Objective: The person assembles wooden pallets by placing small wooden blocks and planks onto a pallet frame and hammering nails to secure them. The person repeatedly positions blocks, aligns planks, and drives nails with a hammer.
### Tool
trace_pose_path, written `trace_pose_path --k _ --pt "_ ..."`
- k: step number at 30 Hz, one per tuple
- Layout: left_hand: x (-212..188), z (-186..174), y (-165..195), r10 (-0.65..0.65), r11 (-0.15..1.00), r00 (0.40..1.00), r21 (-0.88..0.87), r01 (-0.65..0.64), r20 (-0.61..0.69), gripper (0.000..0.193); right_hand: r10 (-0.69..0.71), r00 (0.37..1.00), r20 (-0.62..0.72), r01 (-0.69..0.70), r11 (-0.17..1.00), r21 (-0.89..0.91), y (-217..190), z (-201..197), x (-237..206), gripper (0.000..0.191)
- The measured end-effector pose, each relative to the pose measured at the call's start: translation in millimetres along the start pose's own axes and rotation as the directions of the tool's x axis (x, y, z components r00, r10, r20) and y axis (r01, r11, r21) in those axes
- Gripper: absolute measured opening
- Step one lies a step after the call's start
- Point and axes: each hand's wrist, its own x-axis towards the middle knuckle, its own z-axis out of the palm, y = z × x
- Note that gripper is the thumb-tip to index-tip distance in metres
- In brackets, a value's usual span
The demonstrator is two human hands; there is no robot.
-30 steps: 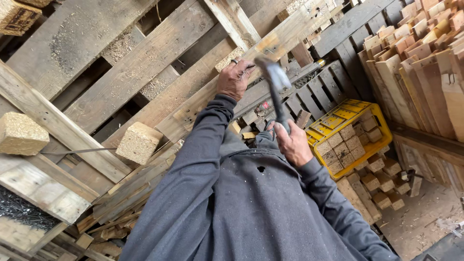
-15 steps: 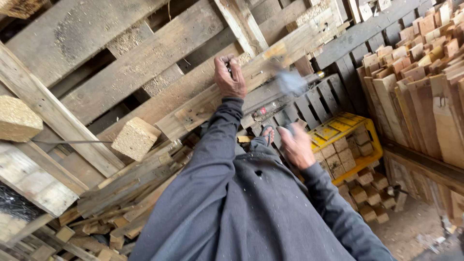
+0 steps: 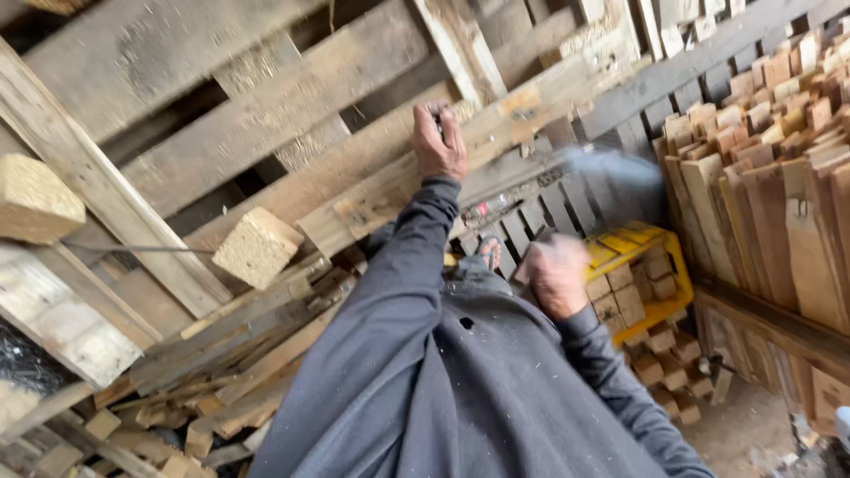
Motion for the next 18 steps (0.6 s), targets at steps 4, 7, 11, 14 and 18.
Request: trace_pose_path --k 4,7,11,14,18 --pt "9 -4 3 0.073 0.995 0.997 0.067 -0.073 -0.009 0.02 0.002 0.997 0.079 0.005 0.996 -0.086 23 -23 -4 0.028" --pt "13 1 3 0.062 0.997 0.998 0.047 -0.061 -0.023 0.019 -0.072 0.986 -0.15 0.109 0.96 0.257 30 -83 -1 0.037" --pt "7 6 2 -0.027 0.998 0.999 -0.064 0.026 -0.026 0.02 -0.28 0.937 -0.209 0.343 0.851 0.398 46 -62 6 0.053" --pt "5 2 3 -0.047 0.999 0.997 0.01 0.047 -0.06 0.02 -0.36 0.881 -0.307 0.456 0.821 0.345 68 -12 8 0.061" --pt "14 -1 5 0.06 0.996 0.998 0.062 -0.06 0.001 0.022 0.244 0.969 0.028 -0.244 0.97 0.009 83 21 -7 0.033"
